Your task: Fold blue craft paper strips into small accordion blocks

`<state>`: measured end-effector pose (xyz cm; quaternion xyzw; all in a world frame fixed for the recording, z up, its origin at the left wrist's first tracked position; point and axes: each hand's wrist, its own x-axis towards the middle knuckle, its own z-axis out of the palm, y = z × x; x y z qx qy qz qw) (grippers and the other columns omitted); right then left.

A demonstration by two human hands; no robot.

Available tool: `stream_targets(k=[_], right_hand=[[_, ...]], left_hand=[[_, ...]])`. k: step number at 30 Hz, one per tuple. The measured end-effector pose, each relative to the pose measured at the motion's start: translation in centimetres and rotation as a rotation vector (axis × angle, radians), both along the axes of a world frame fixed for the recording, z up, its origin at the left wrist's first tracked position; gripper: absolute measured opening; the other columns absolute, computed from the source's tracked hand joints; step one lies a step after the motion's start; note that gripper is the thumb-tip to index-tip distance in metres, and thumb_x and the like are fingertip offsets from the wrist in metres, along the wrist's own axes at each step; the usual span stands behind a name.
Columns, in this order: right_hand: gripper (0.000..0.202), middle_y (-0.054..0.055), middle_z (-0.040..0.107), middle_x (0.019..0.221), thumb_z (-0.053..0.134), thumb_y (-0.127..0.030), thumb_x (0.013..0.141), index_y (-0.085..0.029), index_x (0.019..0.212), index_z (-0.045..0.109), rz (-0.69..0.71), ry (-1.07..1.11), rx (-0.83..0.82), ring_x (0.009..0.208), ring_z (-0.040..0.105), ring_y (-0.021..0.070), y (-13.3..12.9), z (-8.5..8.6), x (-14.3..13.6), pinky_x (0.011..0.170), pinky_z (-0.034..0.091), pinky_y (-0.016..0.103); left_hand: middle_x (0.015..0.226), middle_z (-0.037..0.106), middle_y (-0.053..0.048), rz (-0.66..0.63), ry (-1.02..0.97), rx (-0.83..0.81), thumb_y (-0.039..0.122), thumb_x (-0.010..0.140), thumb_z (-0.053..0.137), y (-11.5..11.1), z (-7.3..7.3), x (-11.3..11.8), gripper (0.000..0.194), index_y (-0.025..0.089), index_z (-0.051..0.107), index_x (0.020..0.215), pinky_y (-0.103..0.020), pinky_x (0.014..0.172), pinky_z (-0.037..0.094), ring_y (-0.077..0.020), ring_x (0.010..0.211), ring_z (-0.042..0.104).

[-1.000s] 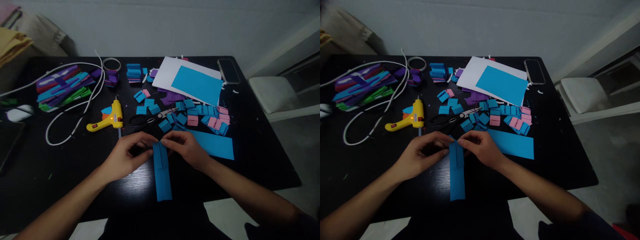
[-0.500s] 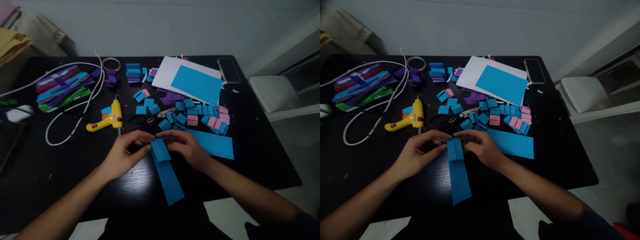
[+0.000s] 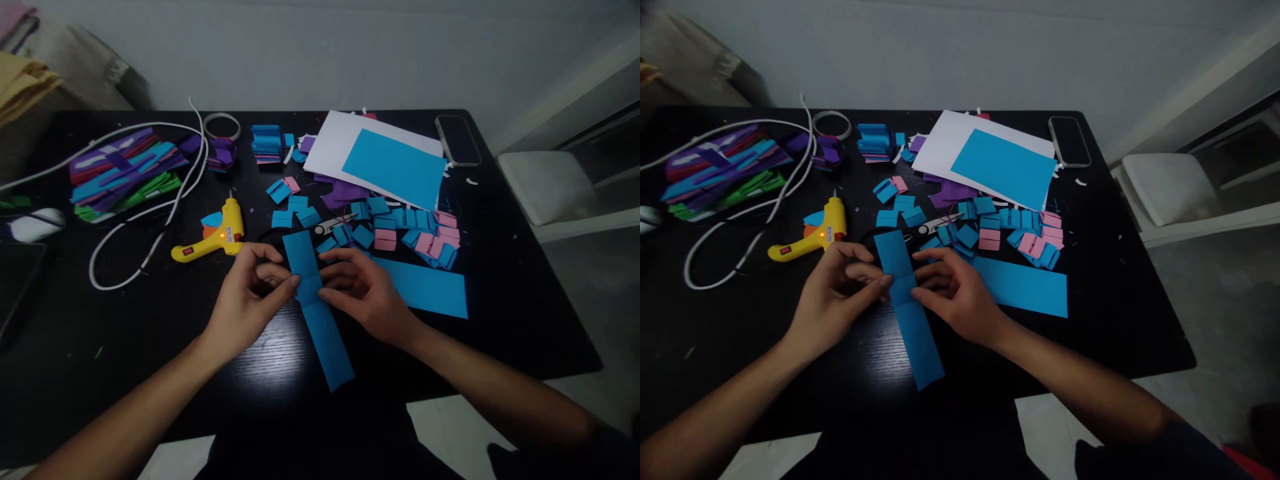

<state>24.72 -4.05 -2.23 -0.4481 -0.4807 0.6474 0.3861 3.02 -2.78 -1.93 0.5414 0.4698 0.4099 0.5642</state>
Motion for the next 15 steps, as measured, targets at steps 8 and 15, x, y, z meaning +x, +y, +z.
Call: stream_targets(k=[8,15], right_hand=[[0.027,0.002,0.081,0.101,0.084,-0.033,0.086,-0.028,0.112,0.078,-0.059,-0.144,0.174,0.093,0.078,0.0209,-0.38,-0.13,0.01,0.087,0.065,0.038],[0.012,0.002,0.078,0.097,0.084,-0.028,0.087,-0.028,0.099,0.082,-0.108,-0.177,0.266,0.09,0.074,0.019,-0.25,0.07,-0.15,0.081,0.062,0.033]], left_hand=[[0.078,0.071,0.002,-0.078,0.238,0.203,0.02,0.09,0.075,-0.39,0.93,0.11,0.012,0.02,0.072,0.102,-0.022,0.065,0.054,-0.0114,0.068,0.066],[0.086,0.073,0.0,-0.068,0.344,0.417,0.018,0.091,0.077,-0.57,0.87,0.09,0.009,0.022,0.077,0.098,-0.025,0.072,0.054,-0.0139,0.079,0.069]])
